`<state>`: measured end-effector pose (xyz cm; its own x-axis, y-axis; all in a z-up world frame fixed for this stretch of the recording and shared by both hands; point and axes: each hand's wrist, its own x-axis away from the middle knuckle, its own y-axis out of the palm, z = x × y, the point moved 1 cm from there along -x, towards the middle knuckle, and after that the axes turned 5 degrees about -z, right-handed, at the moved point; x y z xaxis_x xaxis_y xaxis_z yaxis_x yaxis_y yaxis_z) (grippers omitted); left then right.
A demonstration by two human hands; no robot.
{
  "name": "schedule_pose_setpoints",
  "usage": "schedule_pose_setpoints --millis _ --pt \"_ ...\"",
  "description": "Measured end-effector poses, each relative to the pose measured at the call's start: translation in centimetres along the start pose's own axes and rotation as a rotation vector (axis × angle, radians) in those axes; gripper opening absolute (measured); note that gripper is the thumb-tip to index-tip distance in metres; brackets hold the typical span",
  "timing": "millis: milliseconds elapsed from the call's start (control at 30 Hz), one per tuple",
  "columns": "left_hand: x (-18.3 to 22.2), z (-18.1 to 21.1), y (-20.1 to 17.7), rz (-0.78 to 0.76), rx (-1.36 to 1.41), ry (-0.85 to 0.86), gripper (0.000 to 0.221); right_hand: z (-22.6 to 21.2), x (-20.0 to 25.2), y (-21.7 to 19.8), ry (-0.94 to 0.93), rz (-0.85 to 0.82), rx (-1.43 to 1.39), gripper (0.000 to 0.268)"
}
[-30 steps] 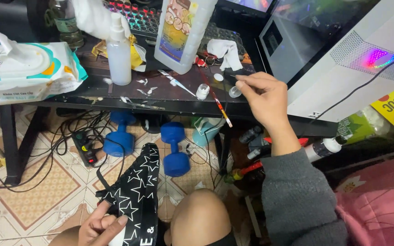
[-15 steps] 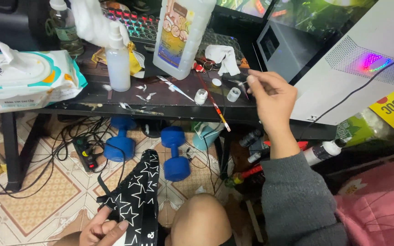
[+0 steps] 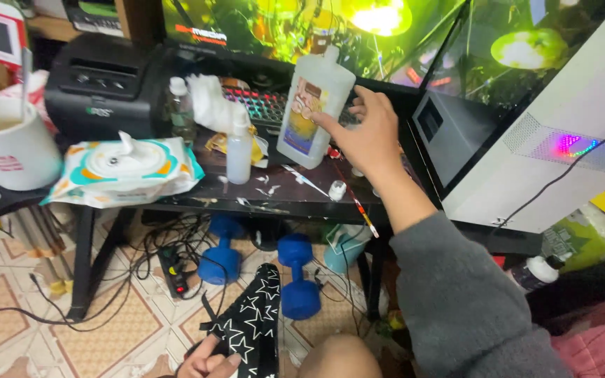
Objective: Repairing and detailing a sneaker by applying adhesive or paint with a cotton swab and attaching a patch.
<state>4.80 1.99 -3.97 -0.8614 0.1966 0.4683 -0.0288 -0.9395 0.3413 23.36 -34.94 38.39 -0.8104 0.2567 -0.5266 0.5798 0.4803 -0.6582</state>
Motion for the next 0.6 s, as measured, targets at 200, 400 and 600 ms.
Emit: schedule_pose_setpoints --millis 200,400,600 --pt "2.2 5.0 1.8 0.073 -0.025 -0.087 0.060 -1.1 -3.7 3.9 0.113 0.020 -0.092 0.067" --pt "0.3 2.4 -0.3 0.075 0.061 -0.073 0.075 -2.8 -1.9 -3.2 -0.126 0.381 -0.247 0.060" --pt "-0.2 -0.2 -1.1 -0.006 -0.007 0.032 0.087 -2.1 5.5 -16.8 -0.438 0.408 0.037 0.040"
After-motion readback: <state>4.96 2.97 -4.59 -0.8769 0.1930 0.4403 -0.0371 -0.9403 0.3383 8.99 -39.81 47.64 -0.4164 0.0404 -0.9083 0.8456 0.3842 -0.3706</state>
